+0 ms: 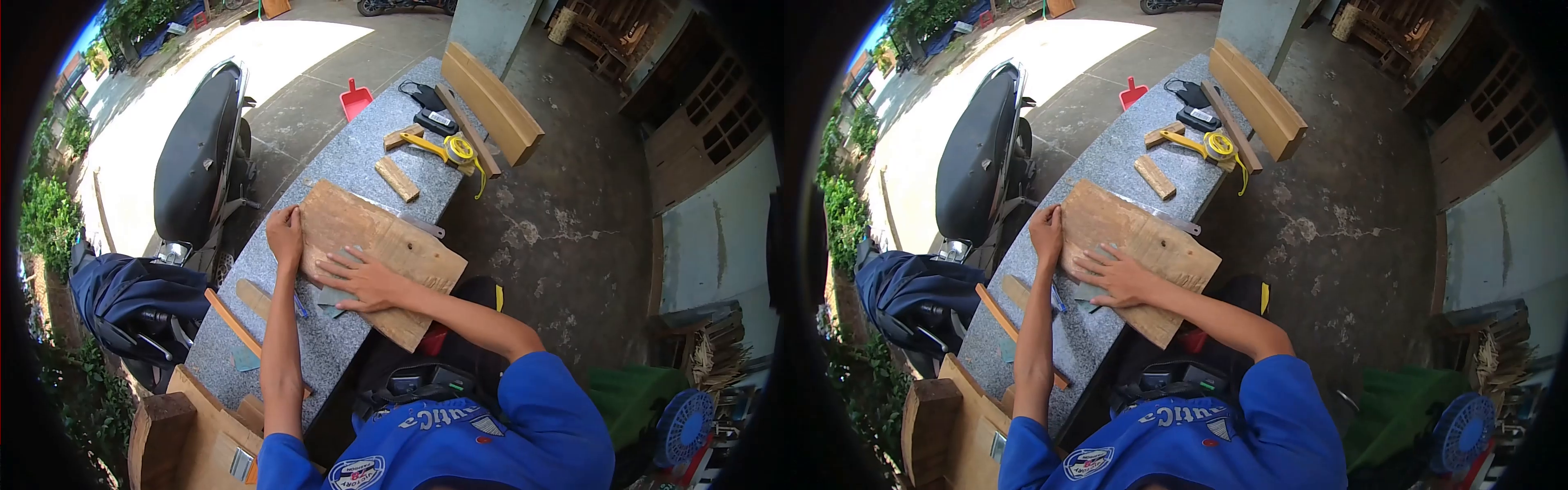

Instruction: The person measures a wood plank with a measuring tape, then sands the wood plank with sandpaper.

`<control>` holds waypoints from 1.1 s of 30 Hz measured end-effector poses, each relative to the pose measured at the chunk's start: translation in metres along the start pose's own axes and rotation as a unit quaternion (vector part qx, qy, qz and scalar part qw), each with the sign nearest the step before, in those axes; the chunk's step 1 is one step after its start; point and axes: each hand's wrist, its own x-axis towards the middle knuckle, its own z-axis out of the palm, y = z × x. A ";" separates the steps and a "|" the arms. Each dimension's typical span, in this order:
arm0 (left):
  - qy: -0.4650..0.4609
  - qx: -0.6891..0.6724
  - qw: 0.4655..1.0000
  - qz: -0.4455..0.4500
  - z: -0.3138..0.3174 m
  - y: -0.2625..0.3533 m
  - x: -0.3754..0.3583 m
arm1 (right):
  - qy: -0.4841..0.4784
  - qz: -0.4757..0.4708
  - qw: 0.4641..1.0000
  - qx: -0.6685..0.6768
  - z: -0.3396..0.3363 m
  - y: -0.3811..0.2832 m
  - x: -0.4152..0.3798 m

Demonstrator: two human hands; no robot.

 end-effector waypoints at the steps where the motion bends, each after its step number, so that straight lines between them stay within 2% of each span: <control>1: -0.001 0.006 1.000 -0.001 -0.001 0.002 0.000 | 0.016 0.052 0.998 -0.010 -0.005 0.007 -0.007; 2: -0.004 0.010 1.000 -0.004 0.000 0.003 -0.003 | 0.029 0.104 0.994 -0.021 -0.008 0.012 -0.014; 3: -0.002 0.009 1.000 -0.007 0.000 0.005 -0.003 | 0.033 0.183 0.979 -0.085 -0.018 0.011 -0.018; 6: 0.003 0.036 0.999 0.013 -0.002 0.009 -0.003 | -0.019 -0.005 1.000 0.003 -0.021 -0.017 -0.050; 9: -0.012 0.022 1.000 -0.006 0.001 0.005 -0.003 | -0.028 0.010 0.999 0.020 -0.033 0.007 -0.063; 12: -0.003 0.023 1.000 -0.005 0.002 0.004 -0.004 | 0.052 0.261 0.961 -0.068 -0.039 0.026 -0.048; 13: -0.007 0.020 1.000 -0.003 0.002 0.003 -0.003 | 0.036 0.298 0.946 -0.119 -0.035 0.016 -0.043; 16: -0.009 0.021 1.000 -0.007 0.003 0.003 -0.002 | -0.001 0.164 0.986 -0.038 -0.022 -0.032 -0.046; 19: -0.004 -0.001 1.000 -0.003 0.001 0.006 -0.003 | -0.015 0.084 0.996 0.004 -0.017 -0.044 -0.058; 22: -0.010 -0.014 1.000 0.005 0.001 0.004 -0.003 | 0.019 0.096 0.995 -0.014 -0.025 -0.008 -0.067; 26: 0.008 0.004 1.000 0.022 0.003 0.002 -0.003 | -0.018 0.206 0.974 -0.093 -0.050 0.038 -0.069; 27: 0.004 -0.007 1.000 -0.006 0.005 -0.003 -0.003 | -0.021 0.205 0.974 -0.094 -0.050 0.038 -0.068; 33: 0.005 0.018 1.000 0.005 0.004 0.001 -0.003 | -0.008 0.211 0.974 -0.088 -0.048 0.040 -0.070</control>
